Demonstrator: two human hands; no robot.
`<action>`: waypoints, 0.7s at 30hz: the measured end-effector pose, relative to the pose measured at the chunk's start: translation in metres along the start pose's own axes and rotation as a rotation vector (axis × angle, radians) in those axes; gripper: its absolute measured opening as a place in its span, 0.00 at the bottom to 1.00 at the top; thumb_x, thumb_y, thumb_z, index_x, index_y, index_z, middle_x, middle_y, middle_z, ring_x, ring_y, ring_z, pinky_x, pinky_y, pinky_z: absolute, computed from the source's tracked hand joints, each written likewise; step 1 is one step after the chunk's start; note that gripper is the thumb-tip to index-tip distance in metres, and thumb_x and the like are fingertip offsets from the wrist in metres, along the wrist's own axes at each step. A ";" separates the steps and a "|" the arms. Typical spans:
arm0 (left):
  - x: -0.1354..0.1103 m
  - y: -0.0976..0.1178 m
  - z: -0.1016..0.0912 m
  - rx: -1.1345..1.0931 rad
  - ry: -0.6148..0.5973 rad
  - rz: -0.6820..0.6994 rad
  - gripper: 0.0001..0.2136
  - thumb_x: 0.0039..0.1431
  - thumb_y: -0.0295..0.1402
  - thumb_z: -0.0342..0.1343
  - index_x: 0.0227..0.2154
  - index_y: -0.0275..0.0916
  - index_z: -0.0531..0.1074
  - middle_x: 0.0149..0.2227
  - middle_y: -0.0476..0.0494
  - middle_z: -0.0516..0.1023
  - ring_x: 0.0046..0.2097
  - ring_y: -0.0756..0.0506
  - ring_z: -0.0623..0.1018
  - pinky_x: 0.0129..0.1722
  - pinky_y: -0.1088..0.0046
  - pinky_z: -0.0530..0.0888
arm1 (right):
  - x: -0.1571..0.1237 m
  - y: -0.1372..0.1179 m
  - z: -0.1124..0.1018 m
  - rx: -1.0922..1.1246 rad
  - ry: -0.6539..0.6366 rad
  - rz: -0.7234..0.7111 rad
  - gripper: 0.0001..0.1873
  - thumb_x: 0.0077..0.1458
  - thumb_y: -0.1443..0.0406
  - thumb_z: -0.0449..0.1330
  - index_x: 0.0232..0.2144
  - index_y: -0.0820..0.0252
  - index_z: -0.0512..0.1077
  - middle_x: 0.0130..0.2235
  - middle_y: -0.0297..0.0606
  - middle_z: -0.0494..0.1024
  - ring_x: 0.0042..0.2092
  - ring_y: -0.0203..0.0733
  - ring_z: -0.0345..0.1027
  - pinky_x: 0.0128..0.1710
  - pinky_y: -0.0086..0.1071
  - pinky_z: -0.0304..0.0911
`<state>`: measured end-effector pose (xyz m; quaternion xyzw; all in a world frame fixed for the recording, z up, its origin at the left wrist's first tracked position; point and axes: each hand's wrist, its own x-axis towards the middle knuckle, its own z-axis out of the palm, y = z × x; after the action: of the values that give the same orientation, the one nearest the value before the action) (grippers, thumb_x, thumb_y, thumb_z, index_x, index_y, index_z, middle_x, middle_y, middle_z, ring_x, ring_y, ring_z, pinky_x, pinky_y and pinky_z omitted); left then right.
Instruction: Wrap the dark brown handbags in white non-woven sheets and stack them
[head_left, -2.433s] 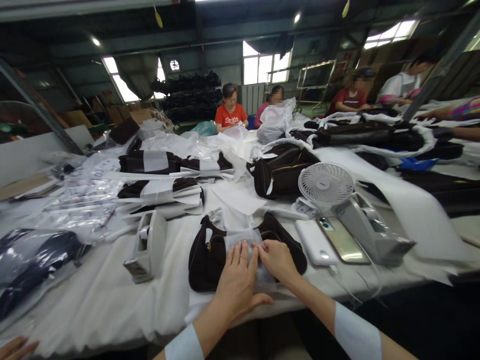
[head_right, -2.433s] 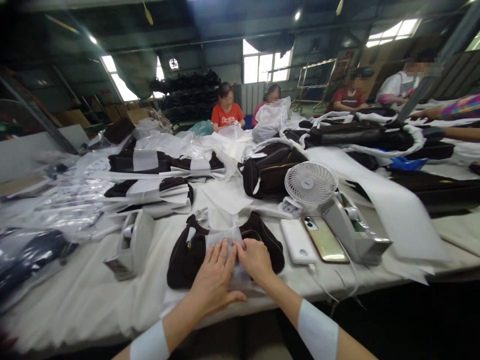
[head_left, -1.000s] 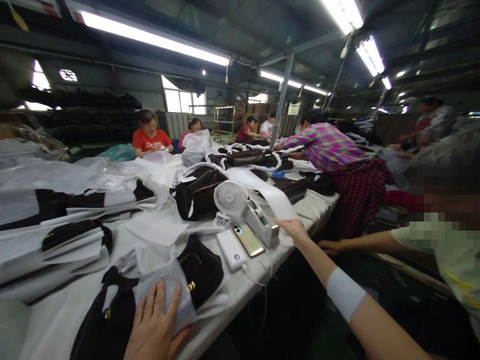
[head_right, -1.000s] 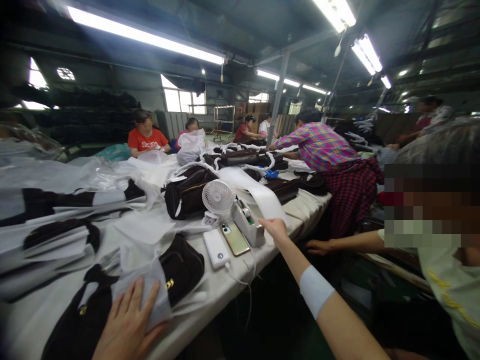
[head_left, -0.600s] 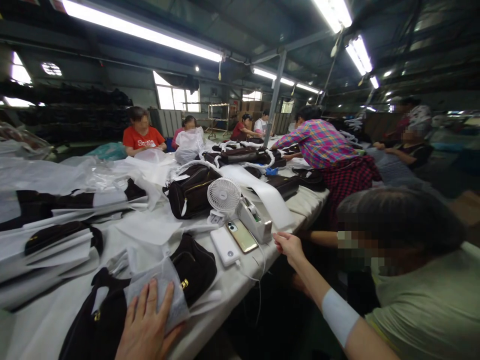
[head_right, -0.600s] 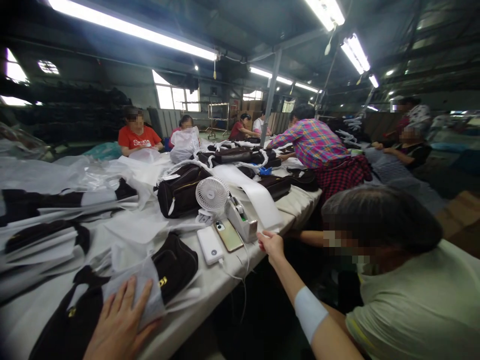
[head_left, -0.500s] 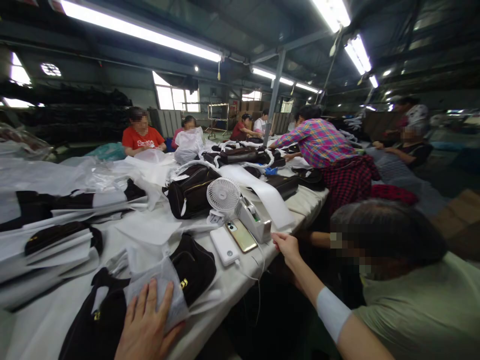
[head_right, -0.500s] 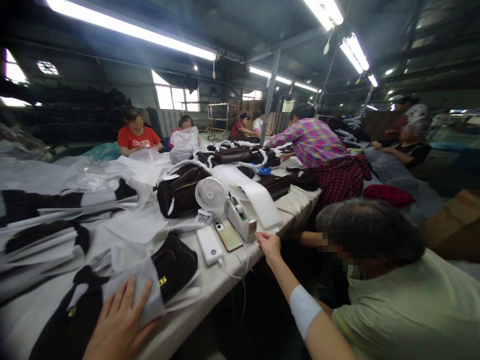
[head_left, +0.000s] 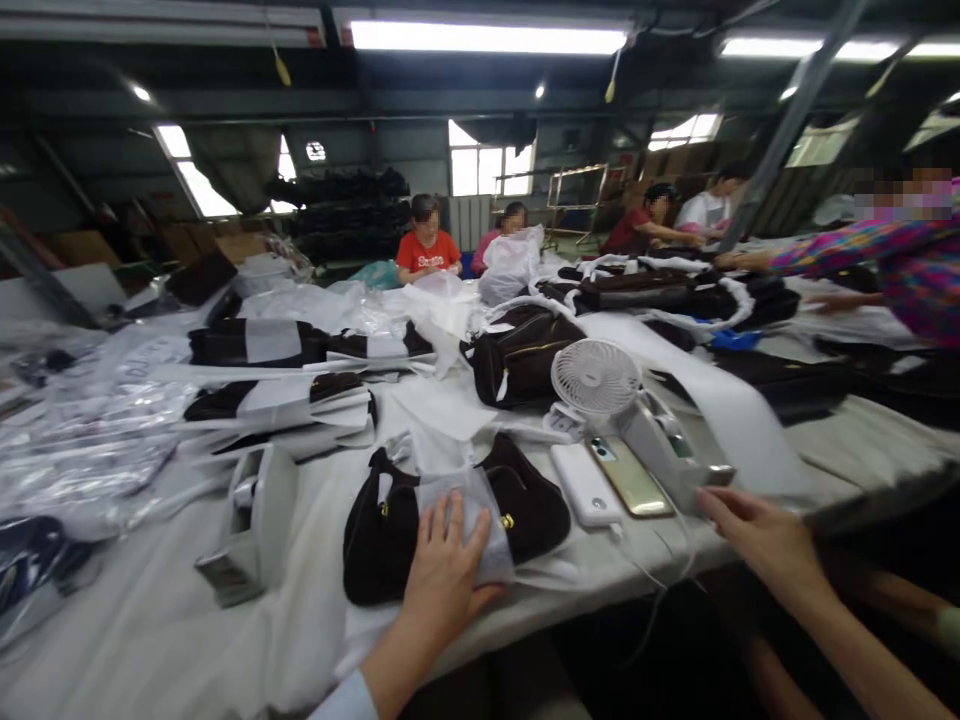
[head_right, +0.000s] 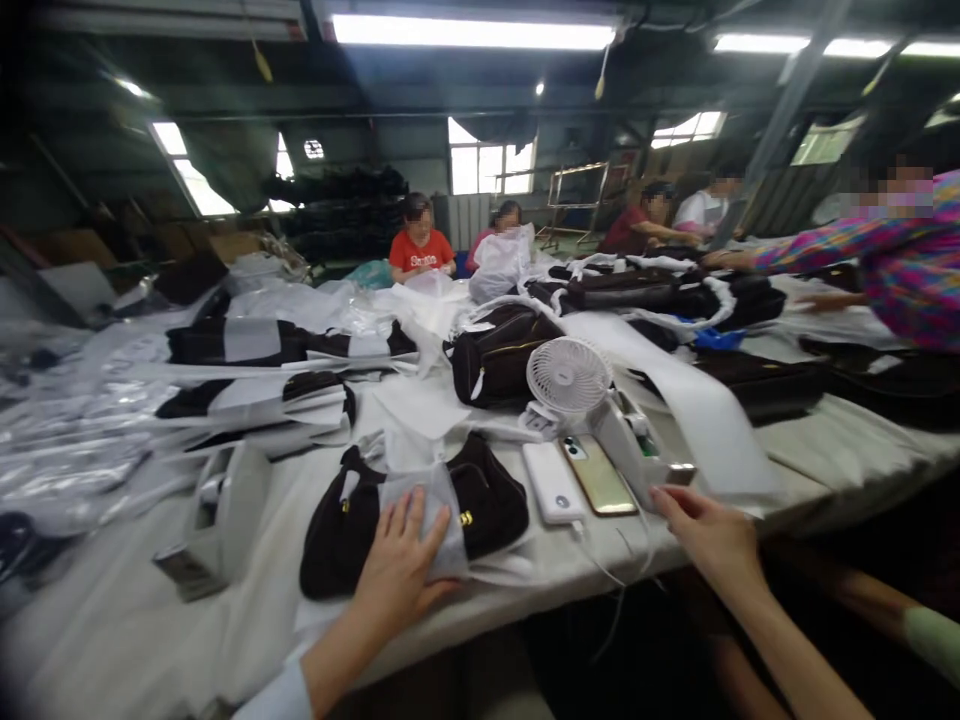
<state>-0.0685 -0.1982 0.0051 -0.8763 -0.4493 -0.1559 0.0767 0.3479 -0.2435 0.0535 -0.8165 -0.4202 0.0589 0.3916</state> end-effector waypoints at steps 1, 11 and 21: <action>0.001 -0.001 0.000 -0.021 -0.013 -0.006 0.43 0.50 0.61 0.56 0.65 0.47 0.55 0.67 0.27 0.53 0.66 0.24 0.55 0.60 0.42 0.59 | -0.003 -0.032 0.003 0.103 -0.110 -0.094 0.16 0.45 0.48 0.61 0.28 0.52 0.78 0.30 0.51 0.79 0.29 0.50 0.71 0.32 0.43 0.65; 0.004 -0.005 -0.008 -0.127 -0.093 0.026 0.42 0.50 0.59 0.58 0.65 0.50 0.53 0.69 0.34 0.50 0.67 0.23 0.51 0.61 0.37 0.56 | -0.019 -0.302 0.100 0.103 -1.507 -0.793 0.16 0.46 0.57 0.67 0.31 0.65 0.81 0.28 0.34 0.79 0.31 0.36 0.69 0.32 0.25 0.60; 0.002 -0.006 -0.001 -0.186 -0.106 0.021 0.42 0.53 0.59 0.57 0.66 0.50 0.50 0.69 0.33 0.47 0.67 0.25 0.54 0.60 0.35 0.58 | -0.026 -0.329 0.214 -0.499 -1.368 -1.183 0.06 0.41 0.70 0.69 0.28 0.59 0.82 0.19 0.26 0.75 0.21 0.29 0.56 0.26 0.26 0.49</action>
<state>-0.0722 -0.1935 0.0071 -0.8913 -0.4272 -0.1495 -0.0272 0.0297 -0.0242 0.1266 -0.3185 -0.9066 0.2255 -0.1607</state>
